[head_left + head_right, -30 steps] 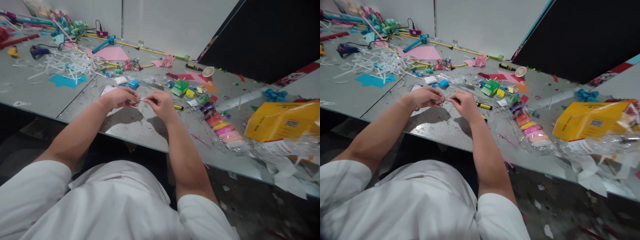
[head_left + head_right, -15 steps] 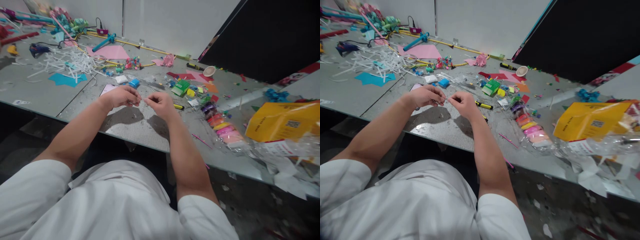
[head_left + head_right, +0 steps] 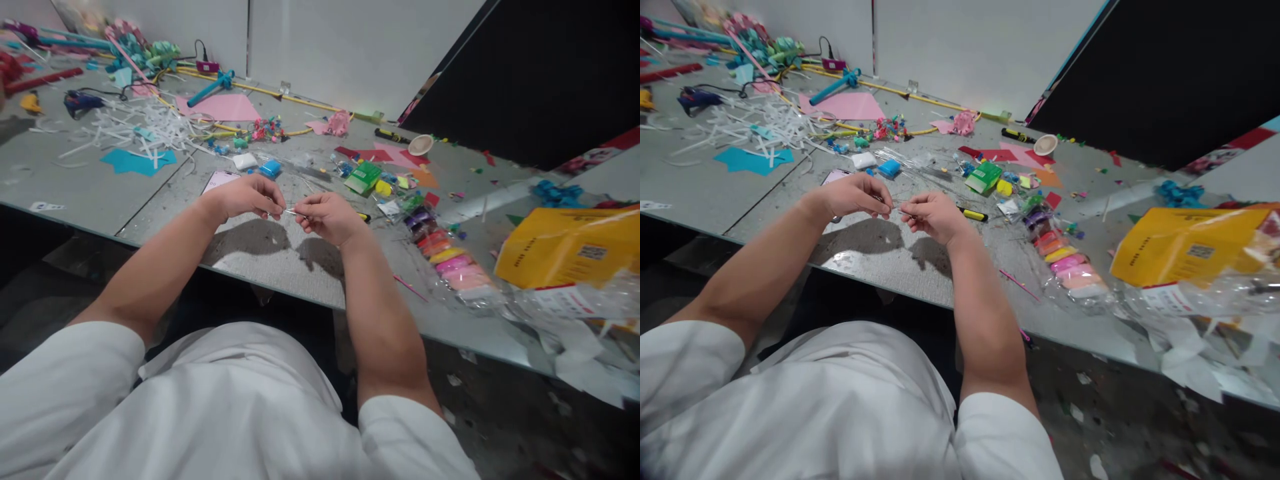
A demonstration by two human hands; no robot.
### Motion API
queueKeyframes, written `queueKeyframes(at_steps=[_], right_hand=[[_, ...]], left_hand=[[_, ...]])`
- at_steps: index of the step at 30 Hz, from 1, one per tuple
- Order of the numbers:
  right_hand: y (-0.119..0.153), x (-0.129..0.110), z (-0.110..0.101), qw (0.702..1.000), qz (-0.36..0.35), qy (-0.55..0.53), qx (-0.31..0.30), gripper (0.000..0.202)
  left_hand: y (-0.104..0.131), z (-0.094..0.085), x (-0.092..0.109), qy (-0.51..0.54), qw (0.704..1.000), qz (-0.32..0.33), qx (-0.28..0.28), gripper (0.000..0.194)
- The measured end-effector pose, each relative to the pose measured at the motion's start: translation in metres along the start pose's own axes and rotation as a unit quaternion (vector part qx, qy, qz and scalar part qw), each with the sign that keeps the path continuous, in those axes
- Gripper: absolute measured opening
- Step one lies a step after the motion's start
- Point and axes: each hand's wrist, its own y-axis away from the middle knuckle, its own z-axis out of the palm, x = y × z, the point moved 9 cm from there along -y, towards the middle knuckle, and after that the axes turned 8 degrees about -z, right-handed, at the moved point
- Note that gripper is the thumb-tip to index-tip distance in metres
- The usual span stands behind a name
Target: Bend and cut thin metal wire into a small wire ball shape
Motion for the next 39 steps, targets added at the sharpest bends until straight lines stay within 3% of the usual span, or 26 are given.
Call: queueKeyframes(at_steps=[6,9,12,22,27,39], right_hand=[[0.001,0.003,0.006,0.998,0.024,-0.052,-0.001,0.033],[-0.005,0.000,0.007,0.997,-0.020,-0.074,0.018,0.030],[-0.009,-0.003,0.010,0.993,-0.072,-0.093,0.023,0.043],[-0.007,-0.013,0.015,0.971,-0.211,-0.109,0.017,0.053],[-0.008,-0.018,0.009,0.962,-0.262,-0.040,0.070,0.064],[-0.004,-0.027,-0.005,0.942,-0.305,0.040,0.135,0.054]], left_hand=[[-0.003,-0.001,0.000,0.035,0.999,0.008,0.005,0.012],[-0.007,-0.005,-0.001,0.072,0.997,0.007,0.018,0.013],[-0.009,-0.007,-0.002,0.108,0.994,0.007,0.024,0.017],[-0.014,0.007,-0.002,0.256,0.966,0.031,-0.027,0.018],[-0.017,0.012,-0.004,0.243,0.970,0.017,-0.027,0.016],[-0.011,0.010,-0.004,0.208,0.978,0.017,-0.022,0.022]])
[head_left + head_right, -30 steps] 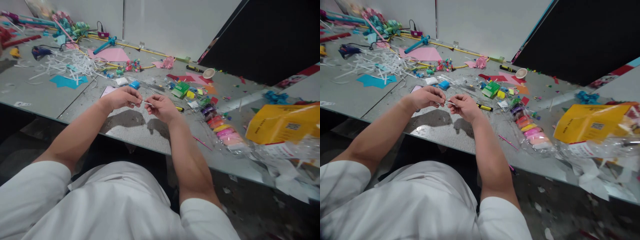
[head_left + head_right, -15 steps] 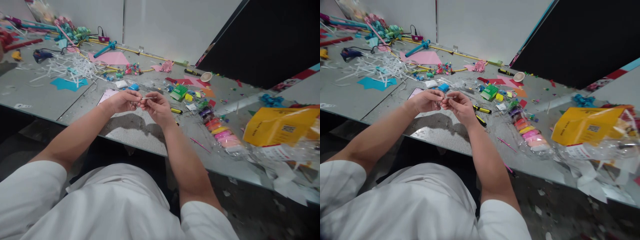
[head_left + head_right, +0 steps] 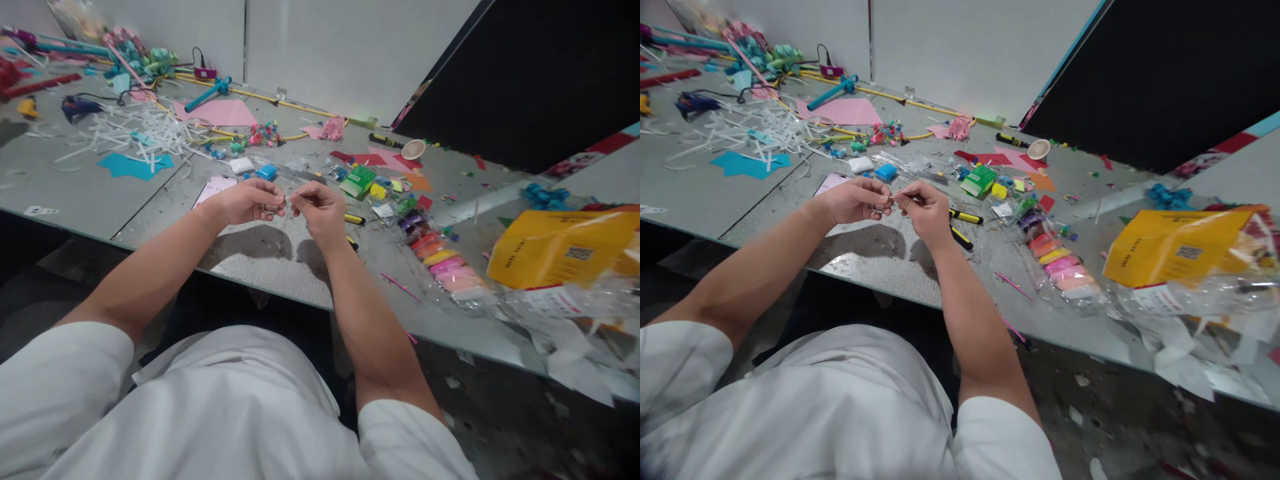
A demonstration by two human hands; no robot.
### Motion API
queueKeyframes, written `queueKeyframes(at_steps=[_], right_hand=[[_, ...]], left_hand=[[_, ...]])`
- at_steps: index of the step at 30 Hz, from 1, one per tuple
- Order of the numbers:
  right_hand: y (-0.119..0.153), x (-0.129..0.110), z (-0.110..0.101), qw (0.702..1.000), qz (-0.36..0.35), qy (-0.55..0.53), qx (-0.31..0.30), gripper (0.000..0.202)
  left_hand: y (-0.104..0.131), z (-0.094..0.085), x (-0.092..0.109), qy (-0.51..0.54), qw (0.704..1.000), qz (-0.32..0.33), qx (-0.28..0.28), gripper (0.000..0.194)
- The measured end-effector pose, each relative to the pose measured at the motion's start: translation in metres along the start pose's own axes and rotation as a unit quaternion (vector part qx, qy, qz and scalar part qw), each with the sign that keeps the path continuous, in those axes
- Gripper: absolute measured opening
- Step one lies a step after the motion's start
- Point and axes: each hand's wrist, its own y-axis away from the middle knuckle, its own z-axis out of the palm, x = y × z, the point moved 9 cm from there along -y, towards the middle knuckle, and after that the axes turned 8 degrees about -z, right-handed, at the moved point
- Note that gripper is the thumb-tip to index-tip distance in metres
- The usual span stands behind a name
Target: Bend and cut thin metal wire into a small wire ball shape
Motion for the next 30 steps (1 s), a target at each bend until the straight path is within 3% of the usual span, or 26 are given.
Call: queueKeyframes(at_steps=[12,19,26,30], right_hand=[[0.0086,0.0067,-0.0042,0.994,0.040,0.093,0.047,0.057],[0.0041,0.0042,-0.0064,0.997,0.020,0.061,0.038,0.047],[0.0036,0.0029,-0.0061,0.998,-0.015,0.046,0.030,0.057],[0.0014,0.0024,-0.0049,0.998,-0.036,0.046,0.023,0.062]], left_hand=[[0.0027,0.0008,0.0061,-0.044,0.996,0.043,0.065,0.033],[0.0055,-0.0002,0.0087,-0.010,0.997,0.038,0.060,0.021],[0.0033,0.0002,0.0058,-0.010,0.999,0.012,0.044,0.013],[-0.0005,-0.0023,0.0005,-0.006,0.999,-0.005,0.032,0.022]])
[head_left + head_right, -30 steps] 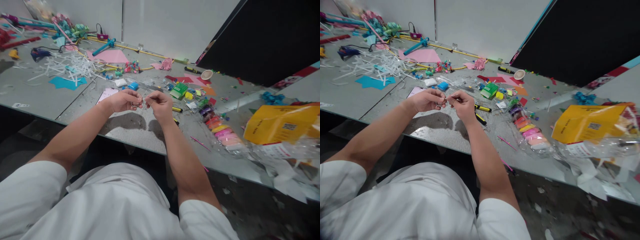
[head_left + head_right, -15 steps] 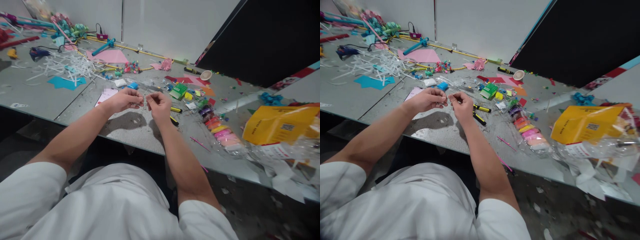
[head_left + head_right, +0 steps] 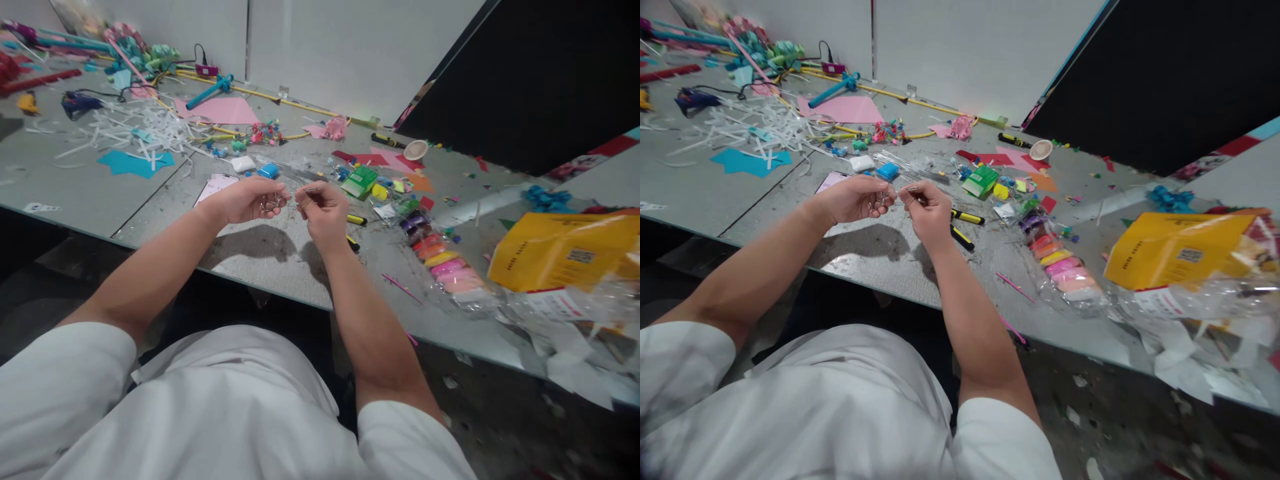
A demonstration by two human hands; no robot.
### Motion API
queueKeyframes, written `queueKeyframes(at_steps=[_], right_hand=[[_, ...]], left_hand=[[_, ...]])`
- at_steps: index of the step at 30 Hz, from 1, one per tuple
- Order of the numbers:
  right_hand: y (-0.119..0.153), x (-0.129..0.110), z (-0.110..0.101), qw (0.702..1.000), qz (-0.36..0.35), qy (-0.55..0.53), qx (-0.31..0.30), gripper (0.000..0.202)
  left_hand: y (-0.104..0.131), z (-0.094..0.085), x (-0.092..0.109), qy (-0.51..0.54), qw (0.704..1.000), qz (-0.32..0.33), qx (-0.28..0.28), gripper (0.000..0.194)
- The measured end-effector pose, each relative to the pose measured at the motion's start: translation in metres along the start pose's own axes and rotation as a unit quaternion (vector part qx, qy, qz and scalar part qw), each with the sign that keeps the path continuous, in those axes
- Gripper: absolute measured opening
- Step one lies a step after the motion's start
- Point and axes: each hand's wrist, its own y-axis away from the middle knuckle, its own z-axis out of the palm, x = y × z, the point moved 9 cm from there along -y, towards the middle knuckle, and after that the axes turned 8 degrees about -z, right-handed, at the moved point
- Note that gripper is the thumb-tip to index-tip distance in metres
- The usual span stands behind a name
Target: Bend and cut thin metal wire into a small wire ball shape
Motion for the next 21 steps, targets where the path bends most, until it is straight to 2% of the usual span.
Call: queueKeyframes(at_steps=[3,7,14,21], right_hand=[[-0.002,-0.006,0.000,0.999,-0.040,0.003,-0.007,0.061],[-0.001,-0.018,0.000,0.994,-0.104,0.033,-0.030,0.048],[0.003,-0.012,0.001,0.997,-0.067,0.025,-0.021,0.046],[0.004,-0.014,-0.001,0.999,-0.053,-0.010,0.004,0.051]], left_hand=[[-0.001,-0.002,-0.001,-0.003,1.000,-0.004,-0.008,0.021],[0.000,0.000,0.000,-0.023,1.000,-0.003,-0.018,0.013],[0.003,-0.001,0.006,-0.036,0.999,0.031,0.010,0.021],[0.001,-0.005,0.004,-0.043,0.999,0.019,0.007,0.019]])
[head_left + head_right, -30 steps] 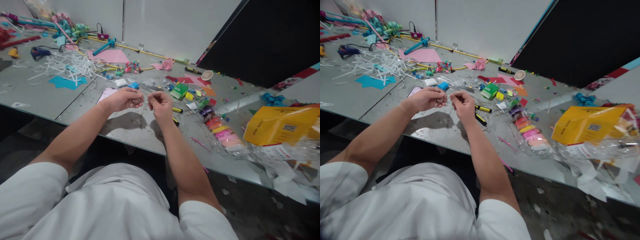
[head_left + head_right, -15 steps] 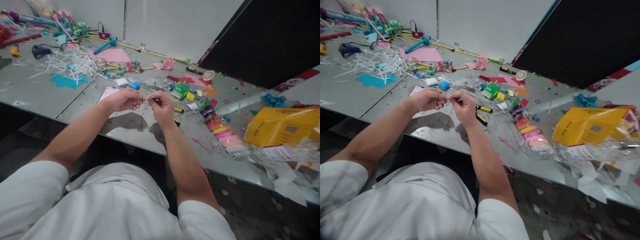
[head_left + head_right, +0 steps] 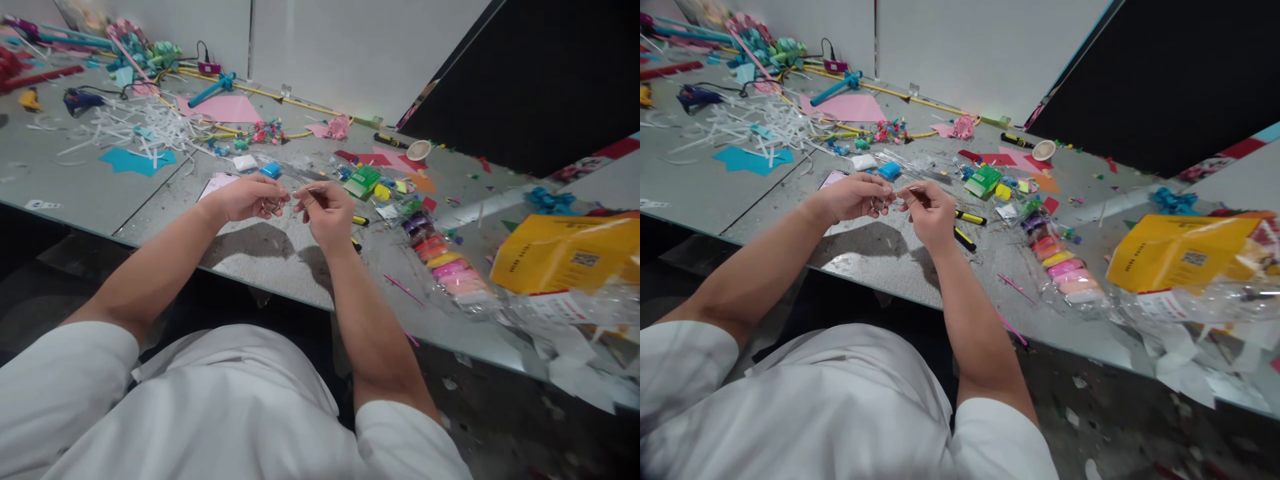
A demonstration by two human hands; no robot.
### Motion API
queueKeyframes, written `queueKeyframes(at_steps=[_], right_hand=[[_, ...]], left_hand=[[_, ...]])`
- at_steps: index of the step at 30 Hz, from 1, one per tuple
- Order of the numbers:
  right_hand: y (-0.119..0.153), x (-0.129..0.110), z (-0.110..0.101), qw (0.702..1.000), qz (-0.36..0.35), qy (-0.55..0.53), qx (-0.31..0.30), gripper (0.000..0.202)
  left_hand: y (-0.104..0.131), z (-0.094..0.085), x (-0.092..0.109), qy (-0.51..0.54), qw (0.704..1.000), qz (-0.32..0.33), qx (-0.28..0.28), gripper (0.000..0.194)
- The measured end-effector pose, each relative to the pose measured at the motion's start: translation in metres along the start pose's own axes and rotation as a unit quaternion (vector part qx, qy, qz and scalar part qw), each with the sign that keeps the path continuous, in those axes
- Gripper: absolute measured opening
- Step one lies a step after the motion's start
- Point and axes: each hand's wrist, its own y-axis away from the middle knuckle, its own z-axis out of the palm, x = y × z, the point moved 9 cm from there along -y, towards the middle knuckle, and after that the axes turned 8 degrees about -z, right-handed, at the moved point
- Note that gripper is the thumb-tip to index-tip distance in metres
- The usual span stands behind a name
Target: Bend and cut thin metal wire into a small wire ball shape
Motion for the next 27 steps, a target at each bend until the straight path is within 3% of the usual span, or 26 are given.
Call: queueKeyframes(at_steps=[11,16,27], right_hand=[[-0.009,0.012,-0.016,0.999,0.033,-0.011,0.033,0.065],[-0.014,0.031,-0.027,0.992,0.065,-0.058,0.088,0.075],[-0.004,0.049,-0.012,0.986,0.133,-0.086,0.051,0.061]], left_hand=[[0.019,0.007,0.009,0.028,0.998,-0.040,0.028,0.025],[0.011,0.000,0.002,0.022,0.997,-0.052,0.044,0.018],[0.007,0.007,-0.004,0.040,0.998,-0.031,-0.038,0.014]])
